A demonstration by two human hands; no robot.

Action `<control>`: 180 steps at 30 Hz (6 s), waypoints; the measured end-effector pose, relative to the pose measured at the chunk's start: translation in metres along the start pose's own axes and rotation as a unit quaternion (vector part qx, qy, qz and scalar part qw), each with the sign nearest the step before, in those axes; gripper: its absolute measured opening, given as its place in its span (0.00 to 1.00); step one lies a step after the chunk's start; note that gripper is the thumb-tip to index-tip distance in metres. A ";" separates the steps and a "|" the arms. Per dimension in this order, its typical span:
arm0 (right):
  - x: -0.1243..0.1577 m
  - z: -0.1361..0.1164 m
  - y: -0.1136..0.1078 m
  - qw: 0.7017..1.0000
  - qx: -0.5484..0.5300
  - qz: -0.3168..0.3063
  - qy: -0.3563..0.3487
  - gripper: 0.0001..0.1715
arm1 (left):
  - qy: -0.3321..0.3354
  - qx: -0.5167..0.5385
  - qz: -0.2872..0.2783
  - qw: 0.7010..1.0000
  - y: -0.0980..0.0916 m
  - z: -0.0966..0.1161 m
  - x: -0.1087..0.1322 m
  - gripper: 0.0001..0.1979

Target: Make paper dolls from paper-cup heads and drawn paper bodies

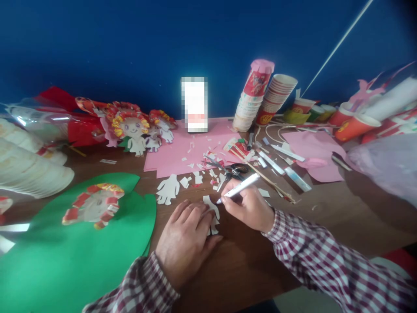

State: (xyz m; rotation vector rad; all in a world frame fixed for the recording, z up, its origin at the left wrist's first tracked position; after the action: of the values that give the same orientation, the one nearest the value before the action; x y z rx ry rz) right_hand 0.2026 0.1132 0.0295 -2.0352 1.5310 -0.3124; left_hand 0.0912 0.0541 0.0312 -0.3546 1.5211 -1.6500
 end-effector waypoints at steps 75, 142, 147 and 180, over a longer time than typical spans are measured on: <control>0.002 0.001 0.005 0.999 0.015 -0.032 0.010 0.03 | -0.001 0.003 -0.003 1.000 -0.001 0.000 -0.002 0.15; 0.005 0.001 0.010 0.998 0.021 -0.060 0.001 0.03 | -0.003 -0.009 -0.008 1.000 0.000 0.000 -0.001 0.16; 0.005 0.001 0.010 0.998 0.026 -0.059 -0.005 0.03 | -0.005 -0.007 -0.011 1.000 0.001 -0.001 -0.001 0.16; 0.005 0.000 0.008 0.997 -0.028 -0.067 0.013 0.03 | -0.008 -0.007 -0.017 1.000 0.001 -0.001 -0.001 0.15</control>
State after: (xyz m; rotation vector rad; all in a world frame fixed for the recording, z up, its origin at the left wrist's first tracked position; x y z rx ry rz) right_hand 0.1973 0.1074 0.0240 -2.1912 1.4363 -0.3528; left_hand 0.0920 0.0557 0.0305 -0.4024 1.5238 -1.6590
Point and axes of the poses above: each hand's wrist, its own x-axis away from the middle knuckle, its own y-axis out of the palm, z = x × y, the point moved 9 cm from there along -x, towards the middle knuckle, and after that the axes turned 3 degrees about y, right-handed, at the moved point
